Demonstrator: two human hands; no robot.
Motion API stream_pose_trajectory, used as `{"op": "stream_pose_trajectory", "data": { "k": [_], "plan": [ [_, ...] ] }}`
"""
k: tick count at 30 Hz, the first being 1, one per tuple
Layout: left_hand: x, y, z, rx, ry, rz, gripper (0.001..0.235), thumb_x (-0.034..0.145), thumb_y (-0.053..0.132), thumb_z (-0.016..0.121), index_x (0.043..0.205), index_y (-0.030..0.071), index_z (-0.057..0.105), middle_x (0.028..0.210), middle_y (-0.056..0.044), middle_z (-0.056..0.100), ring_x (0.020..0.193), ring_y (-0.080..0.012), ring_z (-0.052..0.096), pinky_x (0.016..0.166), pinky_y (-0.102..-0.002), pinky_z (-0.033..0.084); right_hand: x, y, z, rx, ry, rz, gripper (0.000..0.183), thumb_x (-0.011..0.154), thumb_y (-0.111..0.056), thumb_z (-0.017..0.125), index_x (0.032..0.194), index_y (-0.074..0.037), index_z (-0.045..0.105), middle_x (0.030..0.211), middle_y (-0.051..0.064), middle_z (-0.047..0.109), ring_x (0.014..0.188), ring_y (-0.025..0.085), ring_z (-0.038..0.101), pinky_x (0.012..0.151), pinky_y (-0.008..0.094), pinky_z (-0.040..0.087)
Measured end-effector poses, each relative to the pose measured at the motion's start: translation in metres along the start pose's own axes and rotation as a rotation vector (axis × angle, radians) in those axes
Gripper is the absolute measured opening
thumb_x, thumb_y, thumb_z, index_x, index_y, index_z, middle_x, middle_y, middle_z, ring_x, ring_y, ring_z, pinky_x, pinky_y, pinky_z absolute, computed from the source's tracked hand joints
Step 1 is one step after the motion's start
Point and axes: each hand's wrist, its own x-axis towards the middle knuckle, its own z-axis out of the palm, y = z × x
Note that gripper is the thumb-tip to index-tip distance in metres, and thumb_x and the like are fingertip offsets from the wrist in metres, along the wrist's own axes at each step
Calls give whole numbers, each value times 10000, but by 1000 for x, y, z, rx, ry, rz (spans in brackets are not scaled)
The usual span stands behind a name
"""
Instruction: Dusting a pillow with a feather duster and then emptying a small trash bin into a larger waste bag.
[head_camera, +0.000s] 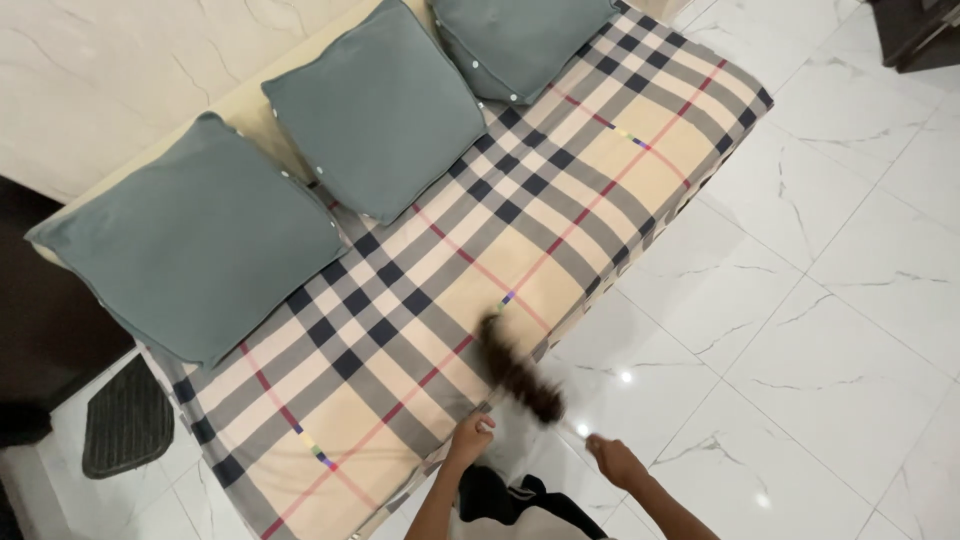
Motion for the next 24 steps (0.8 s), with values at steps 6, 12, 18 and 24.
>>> {"op": "stream_pose_trajectory", "data": {
  "k": [6,12,18,24],
  "plan": [
    [37,16,-1,-164,-85,-124,188,792,63,639,965,102,699,640,-14,546,570,-128,528,526,-288,434,15,-25,-61,-116,-127,4,338,1058,-427,467,1130,-155,655,606,100,621,508,209,505,542,399,414],
    [65,1,-37,-21,23,-593,144,826,162,691,933,114,775,702,-66,720,490,-170,645,478,-326,517,124,37,-99,401,329,215,368,1066,-354,435,1068,-90,690,558,68,550,498,163,489,511,371,412],
    [180,42,-39,-40,23,-613,144,859,196,688,903,72,744,697,-52,717,520,-165,665,493,-316,541,210,25,-210,306,386,185,344,1040,-354,465,1073,-102,697,543,97,580,483,197,535,520,383,427],
    [371,138,-30,-107,45,-409,96,868,135,649,890,100,736,720,-54,698,566,-132,669,480,-297,511,309,-22,-326,50,231,130,297,1035,-363,499,1166,-156,667,647,132,656,593,309,631,612,458,471]
  ]
}}
